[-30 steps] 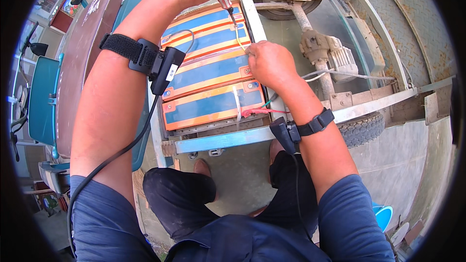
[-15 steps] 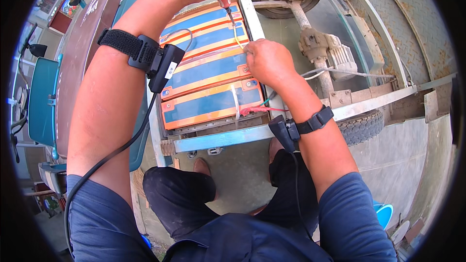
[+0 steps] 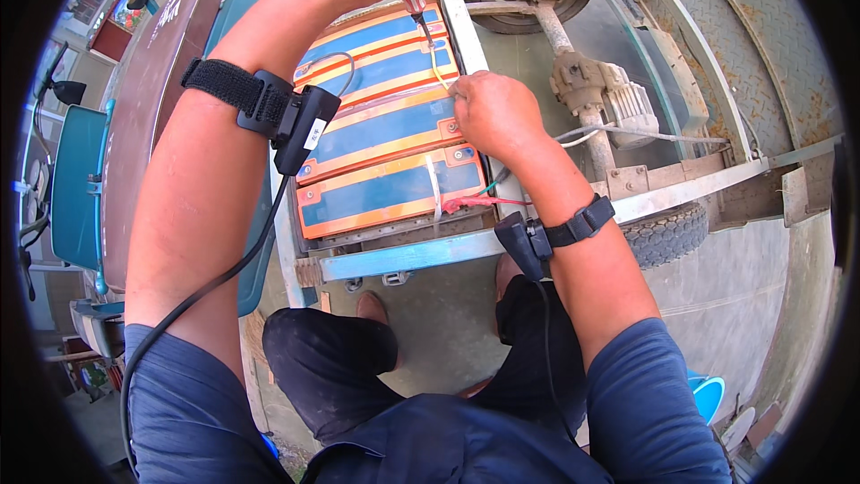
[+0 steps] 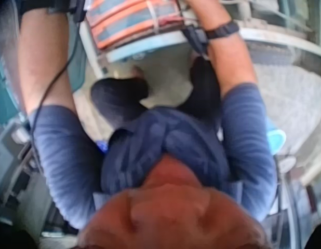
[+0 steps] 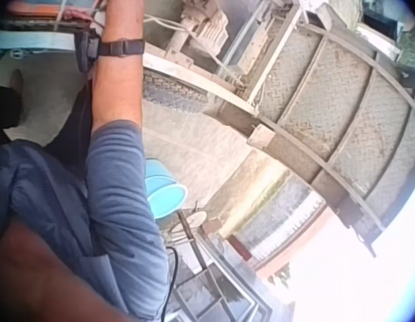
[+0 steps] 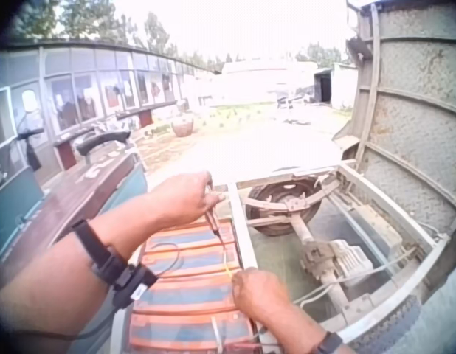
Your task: The person connects wires to the terminals of a battery bank in an electric vehicle using a screwdriver.
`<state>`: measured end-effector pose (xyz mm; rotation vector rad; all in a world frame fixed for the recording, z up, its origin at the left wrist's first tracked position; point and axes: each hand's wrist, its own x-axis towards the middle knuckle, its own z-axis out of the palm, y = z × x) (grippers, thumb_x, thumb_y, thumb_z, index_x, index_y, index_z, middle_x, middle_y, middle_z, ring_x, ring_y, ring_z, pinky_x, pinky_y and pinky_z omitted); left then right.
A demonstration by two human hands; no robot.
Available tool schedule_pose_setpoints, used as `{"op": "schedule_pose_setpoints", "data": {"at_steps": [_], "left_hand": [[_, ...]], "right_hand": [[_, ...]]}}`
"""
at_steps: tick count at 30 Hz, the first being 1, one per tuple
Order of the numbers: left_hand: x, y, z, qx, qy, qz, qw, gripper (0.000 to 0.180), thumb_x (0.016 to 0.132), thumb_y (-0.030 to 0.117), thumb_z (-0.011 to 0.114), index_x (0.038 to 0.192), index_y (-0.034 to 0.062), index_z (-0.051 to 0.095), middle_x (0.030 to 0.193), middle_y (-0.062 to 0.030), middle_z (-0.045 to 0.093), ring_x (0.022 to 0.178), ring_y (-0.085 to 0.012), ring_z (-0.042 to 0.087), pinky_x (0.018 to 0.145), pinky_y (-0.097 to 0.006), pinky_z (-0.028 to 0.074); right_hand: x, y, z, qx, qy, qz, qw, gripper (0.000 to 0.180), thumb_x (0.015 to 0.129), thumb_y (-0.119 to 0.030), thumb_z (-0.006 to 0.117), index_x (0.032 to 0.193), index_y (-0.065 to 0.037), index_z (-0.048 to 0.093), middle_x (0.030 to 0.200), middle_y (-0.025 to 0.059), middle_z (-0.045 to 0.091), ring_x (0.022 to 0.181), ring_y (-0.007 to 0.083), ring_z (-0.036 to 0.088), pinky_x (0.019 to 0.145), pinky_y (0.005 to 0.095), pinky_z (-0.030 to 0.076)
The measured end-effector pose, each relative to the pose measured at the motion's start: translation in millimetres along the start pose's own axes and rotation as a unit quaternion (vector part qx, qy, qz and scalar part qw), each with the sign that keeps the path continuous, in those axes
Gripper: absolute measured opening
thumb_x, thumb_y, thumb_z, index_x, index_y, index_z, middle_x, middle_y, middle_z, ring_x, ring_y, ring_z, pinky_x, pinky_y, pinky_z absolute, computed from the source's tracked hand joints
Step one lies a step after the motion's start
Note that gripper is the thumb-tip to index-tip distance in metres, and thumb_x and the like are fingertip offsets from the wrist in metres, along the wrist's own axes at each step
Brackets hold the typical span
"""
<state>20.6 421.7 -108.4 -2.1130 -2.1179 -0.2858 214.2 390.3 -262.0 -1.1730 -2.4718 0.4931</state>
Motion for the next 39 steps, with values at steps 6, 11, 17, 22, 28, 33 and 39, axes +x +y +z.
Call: {"op": "schedule_pose_setpoints", "data": {"at_steps": [6,11,17,22,28,33,39], "left_hand": [[-28,25,-26,-0.079,0.0,0.142,0.987,0.039,0.089,0.03,0.065,0.111,-0.0012,0.065,0.103,-0.0285,0.069,0.101,-0.045,0.065,0.089,-0.048,0.052],[0,6,-5,0.005,-0.017,0.015,1.0,0.039,0.085,0.024,0.068,0.114,-0.0009,0.063,0.104,-0.0291,0.068,0.102,-0.0446,0.065,0.09,-0.048,0.052],[-4,9,-3,-0.025,0.034,0.074,0.996,0.036,0.083,0.02,0.069,0.112,-0.0002,0.062,0.102,-0.0285,0.068,0.102,-0.0442,0.065,0.09,-0.047,0.052],[-8,3,-7,-0.105,0.022,0.082,0.991,0.038,0.08,0.015,0.074,0.113,0.0019,0.062,0.1,-0.0246,0.069,0.098,-0.0387,0.066,0.088,-0.043,0.053],[-14,-2,5,-0.215,0.065,0.042,0.974,0.041,0.082,0.013,0.076,0.12,0.002,0.063,0.095,-0.0176,0.069,0.088,-0.0263,0.066,0.081,-0.037,0.054],[-8,-14,24,-0.332,0.051,0.064,0.94,0.041,0.085,0.006,0.073,0.125,0.0019,0.063,0.09,-0.0106,0.068,0.082,-0.0166,0.064,0.076,-0.031,0.055],[-11,-5,16,-0.303,0.037,0.053,0.951,0.039,0.087,0.005,0.07,0.126,-0.0001,0.063,0.089,-0.01,0.069,0.082,-0.0143,0.065,0.073,-0.031,0.055]], "right_hand": [[-1,3,0,-0.004,-0.002,0.003,1.0,0.024,0.087,-0.018,0.056,0.099,-0.009,0.075,0.099,0.0162,0.072,0.09,0.0358,0.069,0.081,0.0475,0.056],[1,2,5,0.006,0.017,-0.011,1.0,0.02,0.087,-0.018,0.056,0.093,-0.009,0.073,0.099,0.0162,0.072,0.091,0.0364,0.07,0.08,0.0488,0.056],[0,3,3,0.007,0.014,-0.01,1.0,0.021,0.087,-0.018,0.056,0.094,-0.009,0.073,0.099,0.0162,0.072,0.092,0.0362,0.07,0.08,0.0488,0.056],[0,2,2,0.001,0.01,-0.005,1.0,0.021,0.087,-0.018,0.056,0.095,-0.009,0.073,0.1,0.0161,0.072,0.093,0.0362,0.07,0.08,0.0486,0.056],[0,2,2,0.003,0.012,-0.003,1.0,0.021,0.087,-0.018,0.056,0.094,-0.009,0.074,0.099,0.0166,0.072,0.092,0.0366,0.07,0.08,0.049,0.056],[1,1,3,0.008,0.006,-0.002,1.0,0.021,0.087,-0.018,0.057,0.095,-0.009,0.074,0.097,0.0165,0.072,0.09,0.0369,0.07,0.08,0.0488,0.056],[1,2,1,0.008,0.001,0.003,1.0,0.023,0.087,-0.018,0.057,0.097,-0.009,0.075,0.098,0.0163,0.072,0.09,0.0364,0.069,0.081,0.0481,0.056]]}}
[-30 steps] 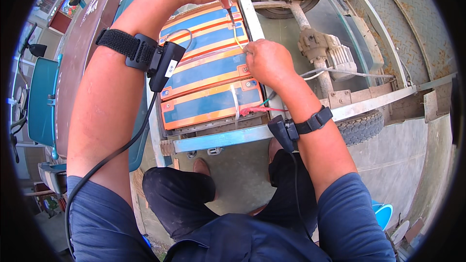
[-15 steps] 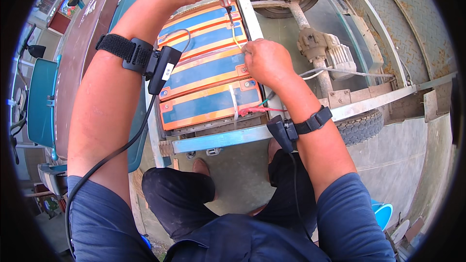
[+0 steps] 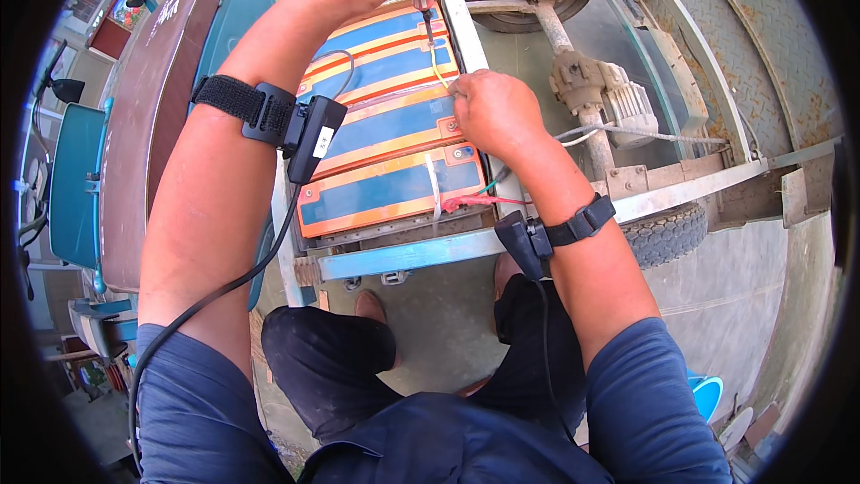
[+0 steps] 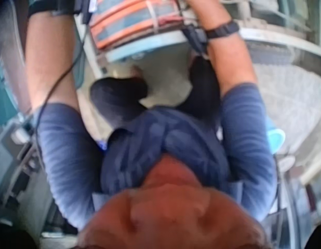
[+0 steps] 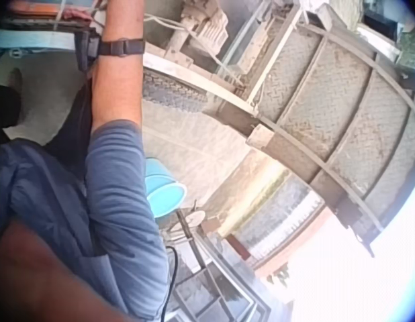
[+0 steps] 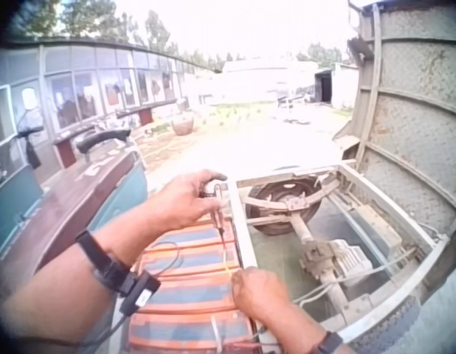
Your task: The person connects wires to the terminals of a battery bank in an electric vehicle using a screwdriver.
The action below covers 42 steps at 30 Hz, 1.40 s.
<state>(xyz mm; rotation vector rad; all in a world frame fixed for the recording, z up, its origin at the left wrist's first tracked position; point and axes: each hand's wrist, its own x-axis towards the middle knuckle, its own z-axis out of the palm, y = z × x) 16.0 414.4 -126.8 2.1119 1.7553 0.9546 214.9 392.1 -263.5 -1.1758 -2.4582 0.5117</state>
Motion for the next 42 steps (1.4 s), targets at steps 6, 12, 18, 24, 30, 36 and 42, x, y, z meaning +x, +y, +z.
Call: {"op": "schedule_pose_setpoints", "data": {"at_steps": [6,12,18,24,30,36,42], "left_hand": [[1,1,5,-0.007,0.035,-0.008,0.999,0.038,0.086,0.008,0.071,0.122,-0.0015,0.065,0.089,-0.0112,0.07,0.081,-0.0152,0.065,0.073,-0.032,0.055],[1,1,1,0.026,0.03,0.013,0.999,0.04,0.085,0.011,0.071,0.122,-0.0009,0.066,0.092,-0.0145,0.072,0.083,-0.0178,0.067,0.074,-0.033,0.055],[-3,13,3,0.024,0.048,-0.04,0.998,0.039,0.086,0.011,0.07,0.123,-0.0004,0.067,0.09,-0.0146,0.072,0.077,-0.0185,0.067,0.071,-0.032,0.055],[1,-12,7,-0.016,0.051,0.007,0.999,0.036,0.087,0.011,0.067,0.122,-0.0008,0.066,0.086,-0.0111,0.07,0.074,-0.0166,0.066,0.068,-0.031,0.055],[10,-9,36,-0.255,0.094,-0.115,0.955,0.028,0.094,0.023,0.065,0.112,0.0019,0.061,0.075,-0.004,0.06,0.062,-0.0146,0.055,0.055,-0.031,0.05],[14,12,54,-0.415,0.179,-0.145,0.88,0.031,0.095,0.033,0.064,0.101,0.0036,0.061,0.07,-0.0031,0.055,0.057,-0.0129,0.053,0.049,-0.028,0.045],[26,-16,64,-0.393,0.235,-0.114,0.881,0.028,0.094,0.03,0.065,0.09,0.0031,0.062,0.067,-0.0026,0.056,0.055,-0.0125,0.055,0.049,-0.028,0.045]], "right_hand": [[1,-3,-2,-0.01,-0.011,0.002,1.0,0.025,0.087,-0.018,0.057,0.1,-0.009,0.076,0.1,0.0165,0.072,0.092,0.0362,0.069,0.082,0.0477,0.055],[0,-1,-2,-0.007,-0.011,0.003,1.0,0.025,0.087,-0.018,0.057,0.1,-0.009,0.076,0.101,0.0164,0.072,0.092,0.0363,0.069,0.082,0.0477,0.055],[0,-2,0,-0.007,-0.006,0.001,1.0,0.025,0.087,-0.018,0.056,0.099,-0.009,0.075,0.101,0.0163,0.072,0.091,0.0364,0.069,0.081,0.0477,0.055],[-2,2,2,-0.006,0.012,-0.008,1.0,0.021,0.087,-0.019,0.056,0.092,-0.009,0.074,0.097,0.0161,0.072,0.09,0.0364,0.07,0.079,0.049,0.056],[0,-1,3,0.0,0.01,-0.013,1.0,0.023,0.086,-0.018,0.058,0.099,-0.01,0.076,0.097,0.0159,0.071,0.088,0.036,0.069,0.079,0.0478,0.056],[-1,2,-1,0.003,-0.004,0.001,1.0,0.022,0.087,-0.018,0.057,0.097,-0.01,0.075,0.097,0.0155,0.072,0.089,0.0358,0.069,0.079,0.0474,0.056],[0,1,0,0.008,0.003,-0.007,1.0,0.02,0.087,-0.018,0.056,0.092,-0.009,0.074,0.097,0.0151,0.072,0.09,0.0358,0.07,0.079,0.0473,0.057]]}}
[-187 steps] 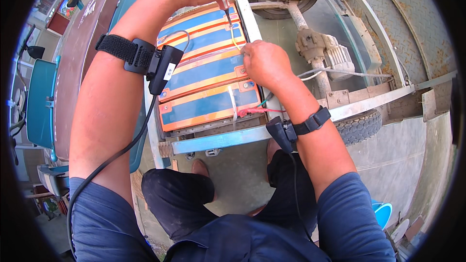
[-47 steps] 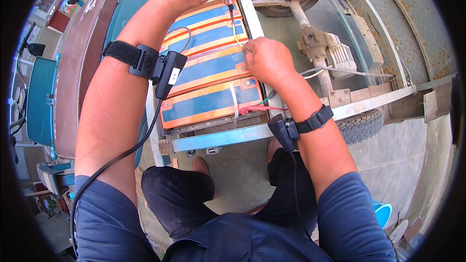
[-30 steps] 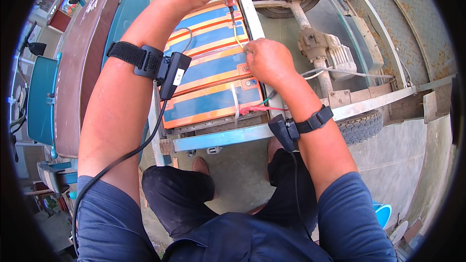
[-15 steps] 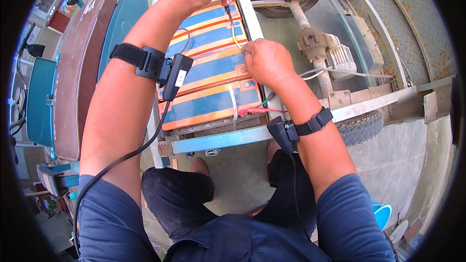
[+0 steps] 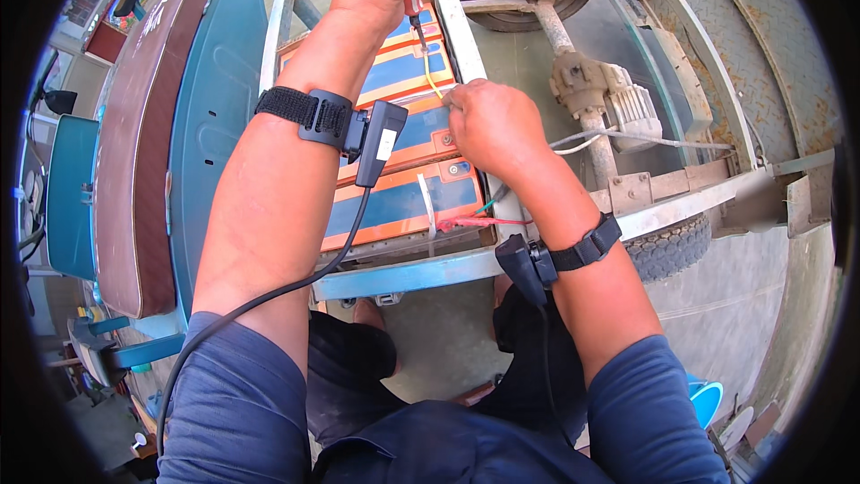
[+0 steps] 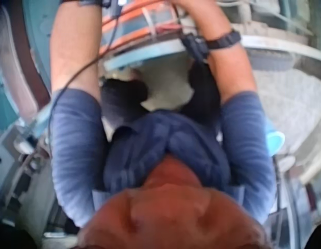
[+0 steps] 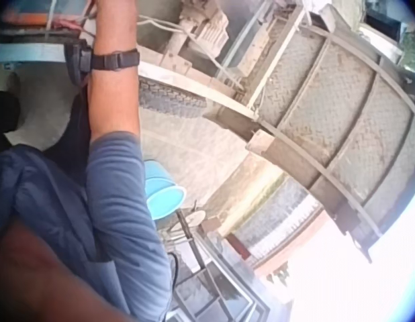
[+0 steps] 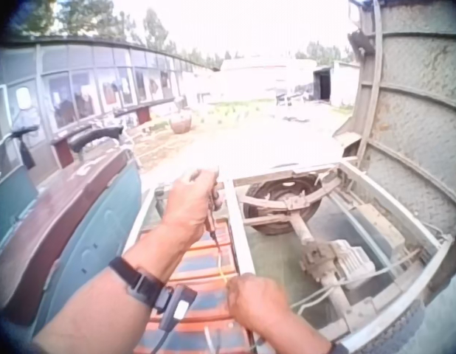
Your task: The person connects wires to the terminals of a battery bank in an electric vehicle using a screwdriver.
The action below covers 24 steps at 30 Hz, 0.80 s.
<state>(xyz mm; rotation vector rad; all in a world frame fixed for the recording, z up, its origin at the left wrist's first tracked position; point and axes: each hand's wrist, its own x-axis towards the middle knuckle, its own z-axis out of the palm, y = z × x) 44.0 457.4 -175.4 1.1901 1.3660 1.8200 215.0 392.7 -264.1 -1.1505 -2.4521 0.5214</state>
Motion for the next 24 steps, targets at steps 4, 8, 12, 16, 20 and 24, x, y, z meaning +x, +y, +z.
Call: {"op": "schedule_pose_setpoints", "data": {"at_steps": [4,8,12,16,20,24], "left_hand": [[3,-4,-2,-0.007,-0.013,0.012,1.0,0.027,0.093,0.028,0.065,0.088,0.0024,0.063,0.068,-0.0036,0.058,0.055,-0.0127,0.055,0.05,-0.027,0.046],[3,-1,-4,-0.029,-0.027,0.006,0.999,0.025,0.092,0.027,0.066,0.087,0.0022,0.063,0.069,-0.0042,0.059,0.056,-0.0129,0.056,0.051,-0.027,0.046],[2,2,-8,0.068,-0.054,0.048,0.995,0.022,0.091,0.024,0.066,0.085,0.0033,0.063,0.069,-0.0041,0.06,0.057,-0.013,0.057,0.051,-0.027,0.046],[5,-4,-3,-0.021,-0.049,0.046,0.998,0.02,0.091,0.023,0.066,0.082,0.0046,0.063,0.067,-0.0037,0.059,0.055,-0.0131,0.056,0.049,-0.027,0.045],[-1,-2,0,-0.028,-0.054,0.02,0.998,0.021,0.091,0.022,0.065,0.08,0.0046,0.062,0.065,-0.0032,0.057,0.053,-0.0127,0.055,0.048,-0.027,0.044],[0,-4,-3,-0.015,-0.052,0.031,0.998,0.019,0.09,0.021,0.063,0.08,0.0047,0.062,0.065,-0.0029,0.056,0.052,-0.012,0.053,0.047,-0.026,0.043]], "right_hand": [[-1,0,1,0.002,0.005,-0.001,1.0,0.02,0.087,-0.018,0.056,0.091,-0.009,0.073,0.097,0.0152,0.072,0.09,0.036,0.07,0.079,0.0474,0.057],[-1,-1,0,0.005,0.009,-0.006,1.0,0.02,0.087,-0.017,0.056,0.09,-0.008,0.073,0.097,0.0156,0.072,0.089,0.0361,0.07,0.078,0.0478,0.057],[-1,1,-1,0.002,0.004,0.001,1.0,0.02,0.087,-0.017,0.056,0.09,-0.008,0.073,0.096,0.0158,0.072,0.088,0.0365,0.07,0.078,0.048,0.057],[0,0,1,0.004,0.015,-0.013,1.0,0.02,0.087,-0.018,0.056,0.089,-0.007,0.073,0.094,0.0162,0.071,0.088,0.0371,0.07,0.077,0.0482,0.057],[2,-2,-4,-0.008,-0.008,0.0,1.0,0.02,0.087,-0.017,0.056,0.09,-0.007,0.072,0.095,0.0165,0.071,0.088,0.0373,0.07,0.078,0.0481,0.057],[0,-1,-2,0.003,-0.006,-0.004,1.0,0.02,0.087,-0.017,0.056,0.094,-0.007,0.073,0.097,0.0164,0.071,0.088,0.0369,0.069,0.078,0.0477,0.056]]}}
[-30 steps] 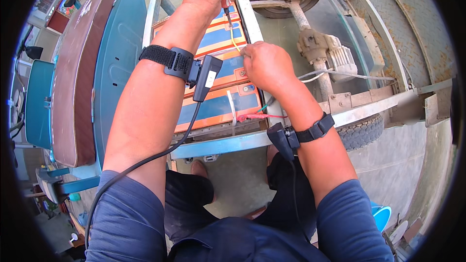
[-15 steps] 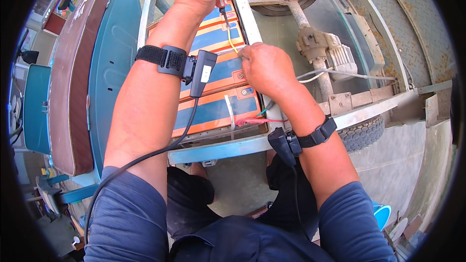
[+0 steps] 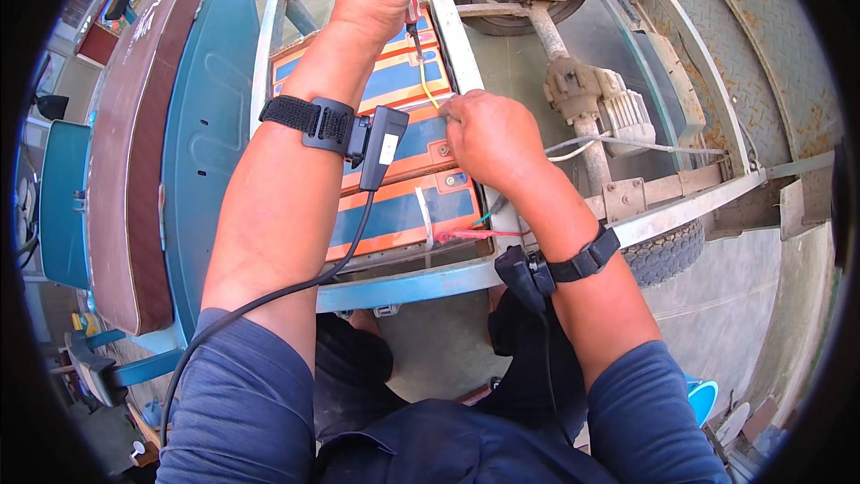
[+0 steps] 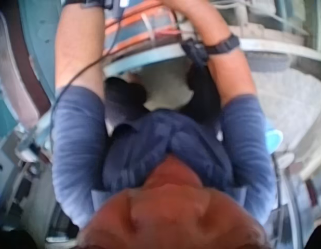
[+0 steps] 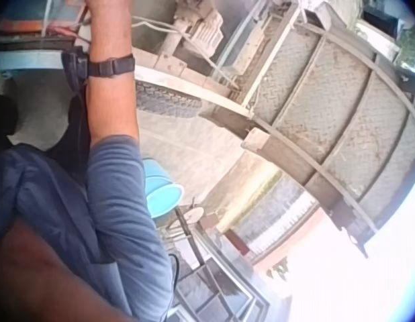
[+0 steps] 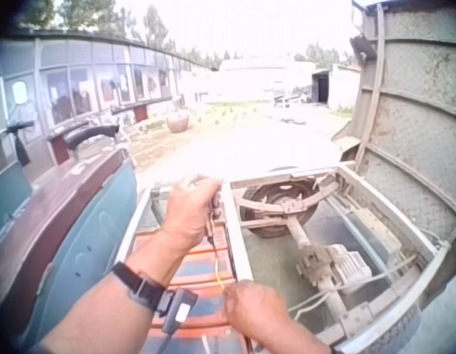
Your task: The person connects wires to the terminals of a battery bank in an electric vehicle using a screwdriver.
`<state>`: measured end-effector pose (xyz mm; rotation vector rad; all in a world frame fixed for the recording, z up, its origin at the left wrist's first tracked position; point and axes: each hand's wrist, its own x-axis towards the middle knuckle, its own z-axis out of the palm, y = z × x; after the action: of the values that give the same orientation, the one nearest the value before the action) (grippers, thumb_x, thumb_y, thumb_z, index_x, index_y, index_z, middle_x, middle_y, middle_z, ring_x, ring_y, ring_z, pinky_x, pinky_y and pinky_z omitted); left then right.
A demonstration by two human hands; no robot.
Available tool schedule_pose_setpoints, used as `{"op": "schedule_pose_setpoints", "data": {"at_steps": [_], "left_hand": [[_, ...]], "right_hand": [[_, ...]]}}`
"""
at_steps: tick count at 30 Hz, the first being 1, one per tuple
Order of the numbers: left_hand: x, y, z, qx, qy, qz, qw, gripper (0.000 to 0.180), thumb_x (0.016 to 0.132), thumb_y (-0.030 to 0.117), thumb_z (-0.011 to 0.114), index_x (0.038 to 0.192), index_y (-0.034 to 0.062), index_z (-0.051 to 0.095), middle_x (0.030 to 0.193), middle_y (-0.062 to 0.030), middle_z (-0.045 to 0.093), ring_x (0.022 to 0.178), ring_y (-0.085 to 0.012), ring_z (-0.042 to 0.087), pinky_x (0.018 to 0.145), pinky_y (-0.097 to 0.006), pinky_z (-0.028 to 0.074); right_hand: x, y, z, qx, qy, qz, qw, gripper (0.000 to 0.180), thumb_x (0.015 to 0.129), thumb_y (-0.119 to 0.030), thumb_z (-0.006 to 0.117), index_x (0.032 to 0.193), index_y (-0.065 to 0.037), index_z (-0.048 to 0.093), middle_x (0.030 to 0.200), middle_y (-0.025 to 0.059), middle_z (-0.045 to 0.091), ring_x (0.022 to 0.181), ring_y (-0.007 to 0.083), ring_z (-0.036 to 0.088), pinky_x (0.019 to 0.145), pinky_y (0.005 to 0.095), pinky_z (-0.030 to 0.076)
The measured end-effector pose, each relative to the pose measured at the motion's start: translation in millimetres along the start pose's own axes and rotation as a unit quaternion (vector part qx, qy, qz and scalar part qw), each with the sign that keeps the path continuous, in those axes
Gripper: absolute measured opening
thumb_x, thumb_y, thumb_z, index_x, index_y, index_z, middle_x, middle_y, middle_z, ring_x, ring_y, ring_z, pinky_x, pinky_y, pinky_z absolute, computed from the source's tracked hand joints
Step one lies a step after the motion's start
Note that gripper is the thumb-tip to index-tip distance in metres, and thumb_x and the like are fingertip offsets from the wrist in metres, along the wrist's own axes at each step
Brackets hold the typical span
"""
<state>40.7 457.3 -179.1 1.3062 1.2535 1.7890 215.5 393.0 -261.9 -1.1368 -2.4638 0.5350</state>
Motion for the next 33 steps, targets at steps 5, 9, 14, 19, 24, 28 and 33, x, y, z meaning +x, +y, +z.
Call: {"op": "schedule_pose_setpoints", "data": {"at_steps": [5,9,14,19,24,28,33], "left_hand": [[3,-2,-5,-0.04,-0.03,-0.008,0.999,0.018,0.089,0.02,0.062,0.079,0.0046,0.062,0.064,-0.0032,0.056,0.052,-0.0122,0.053,0.048,-0.026,0.043],[4,-4,-8,-0.044,-0.045,-0.013,0.998,0.017,0.088,0.019,0.061,0.079,0.0047,0.062,0.064,-0.0035,0.056,0.052,-0.0125,0.053,0.048,-0.027,0.043],[10,-3,-15,-0.072,-0.11,-0.036,0.991,0.016,0.089,0.019,0.061,0.08,0.0053,0.06,0.065,-0.0038,0.057,0.055,-0.013,0.055,0.049,-0.027,0.044],[3,-4,4,-0.046,0.023,0.019,0.998,0.02,0.092,0.022,0.066,0.082,0.0059,0.061,0.065,-0.0026,0.058,0.055,-0.0119,0.056,0.05,-0.026,0.046],[7,-11,14,-0.004,0.082,0.032,0.996,0.034,0.085,0.024,0.081,0.102,0.0021,0.06,0.073,-0.0054,0.065,0.061,-0.0113,0.062,0.056,-0.025,0.05],[8,-12,9,0.001,0.039,0.031,0.999,0.024,0.086,0.019,0.078,0.094,0.0041,0.061,0.063,-0.0034,0.061,0.053,-0.0097,0.057,0.049,-0.025,0.045],[12,-14,-5,-0.004,-0.034,0.021,0.999,0.02,0.088,0.017,0.076,0.092,0.0052,0.061,0.066,-0.0039,0.062,0.056,-0.0111,0.059,0.052,-0.025,0.047]], "right_hand": [[0,-1,-1,0.001,-0.007,0.004,1.0,0.023,0.088,-0.016,0.057,0.1,-0.007,0.075,0.098,0.0162,0.071,0.088,0.0364,0.068,0.08,0.0471,0.055],[-1,-1,-2,-0.003,-0.017,0.007,1.0,0.024,0.088,-0.016,0.056,0.101,-0.008,0.075,0.098,0.0157,0.071,0.088,0.0362,0.068,0.08,0.0468,0.055],[-2,-1,-1,0.003,-0.01,0.006,1.0,0.024,0.088,-0.016,0.057,0.101,-0.008,0.075,0.097,0.0151,0.071,0.088,0.0358,0.068,0.08,0.0464,0.055],[-2,3,0,0.012,0.006,0.001,1.0,0.019,0.086,-0.016,0.056,0.09,-0.007,0.072,0.097,0.0169,0.071,0.09,0.0367,0.069,0.078,0.0481,0.056],[2,-2,-5,0.005,-0.017,0.01,1.0,0.021,0.086,-0.016,0.057,0.094,-0.007,0.074,0.097,0.0162,0.071,0.09,0.0362,0.069,0.079,0.0473,0.056],[1,-1,-4,0.009,-0.027,0.016,0.999,0.024,0.087,-0.016,0.058,0.102,-0.008,0.075,0.098,0.0155,0.071,0.089,0.0358,0.068,0.081,0.0465,0.055],[-1,-1,-3,0.013,-0.024,0.009,1.0,0.024,0.087,-0.015,0.058,0.102,-0.008,0.075,0.097,0.0157,0.07,0.089,0.0357,0.068,0.08,0.0468,0.055]]}}
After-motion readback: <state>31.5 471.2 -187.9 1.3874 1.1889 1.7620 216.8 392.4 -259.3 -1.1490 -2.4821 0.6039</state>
